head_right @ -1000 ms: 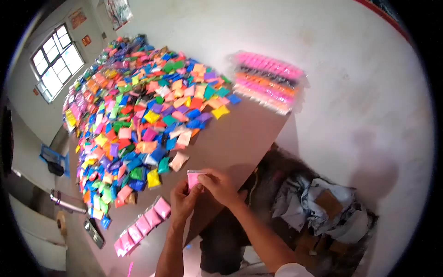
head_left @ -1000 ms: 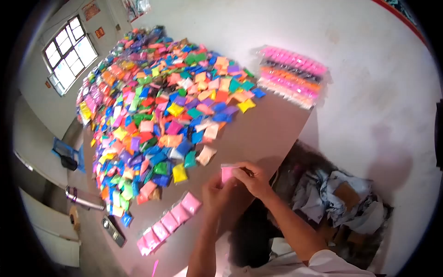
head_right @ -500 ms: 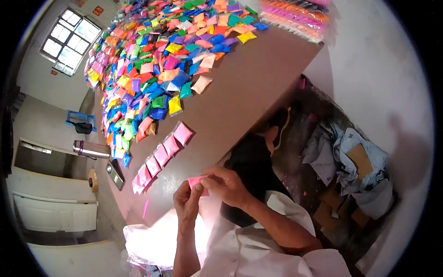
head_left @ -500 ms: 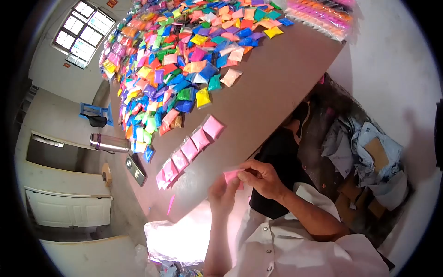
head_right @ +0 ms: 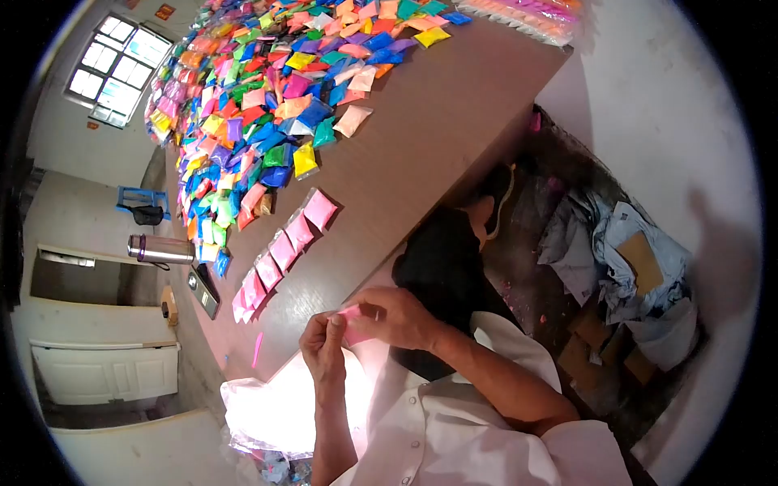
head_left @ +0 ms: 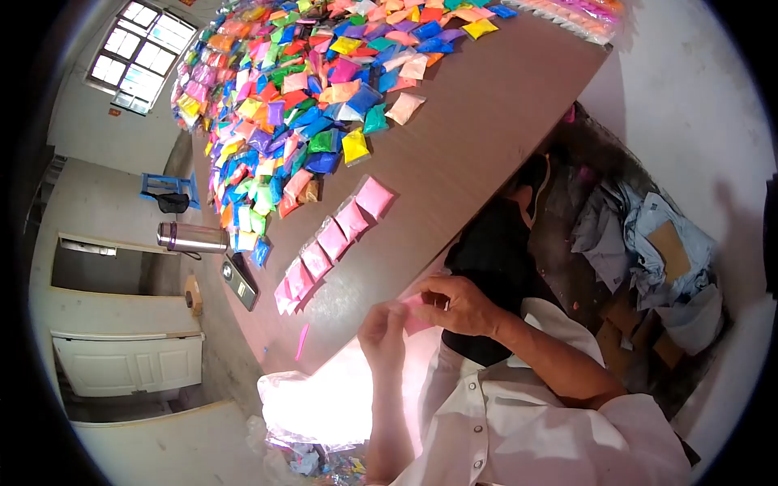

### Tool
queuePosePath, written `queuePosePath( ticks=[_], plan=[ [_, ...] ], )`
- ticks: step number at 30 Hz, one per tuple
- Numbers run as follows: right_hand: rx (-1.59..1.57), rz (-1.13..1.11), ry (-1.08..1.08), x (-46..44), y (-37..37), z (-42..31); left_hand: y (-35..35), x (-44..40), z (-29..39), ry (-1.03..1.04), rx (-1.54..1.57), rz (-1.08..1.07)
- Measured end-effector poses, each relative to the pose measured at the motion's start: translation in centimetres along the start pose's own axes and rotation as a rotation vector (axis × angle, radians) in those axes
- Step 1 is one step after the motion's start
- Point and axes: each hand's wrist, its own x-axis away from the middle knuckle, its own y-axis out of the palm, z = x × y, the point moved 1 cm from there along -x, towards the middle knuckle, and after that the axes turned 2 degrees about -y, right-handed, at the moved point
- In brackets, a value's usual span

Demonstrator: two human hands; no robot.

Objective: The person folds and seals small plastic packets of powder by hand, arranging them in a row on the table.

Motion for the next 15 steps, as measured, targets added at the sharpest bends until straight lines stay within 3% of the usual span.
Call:
queuePosePath(
  ticks=[5,7,9,14,15],
  plan=[
    [-0.128,-0.006,0.018,0.2,0.1,0.8,0.2,-0.1,-0.4,-0.043,0.03,0.023],
    [0.065,-0.06,-0.028,0.3,-0.3,1.0,0.2,-0.1,-0.3,-0.05,0.035,0.029],
    [0.084,-0.072,-0.024,0.4,-0.3,1.1,-0.1,0.0,-0.5,-0.064,0.011,-0.044],
    [0.015,-0.039,-0.041,0.5,-0.2,-0.6,-0.2,0.3,0.2,-0.015,0.031,0.004],
    [0.115,-0.115,-0.025,0.6,-0.4,-0.8,-0.2,0.3,0.2,-0.001,0.085,0.034]
  ],
)
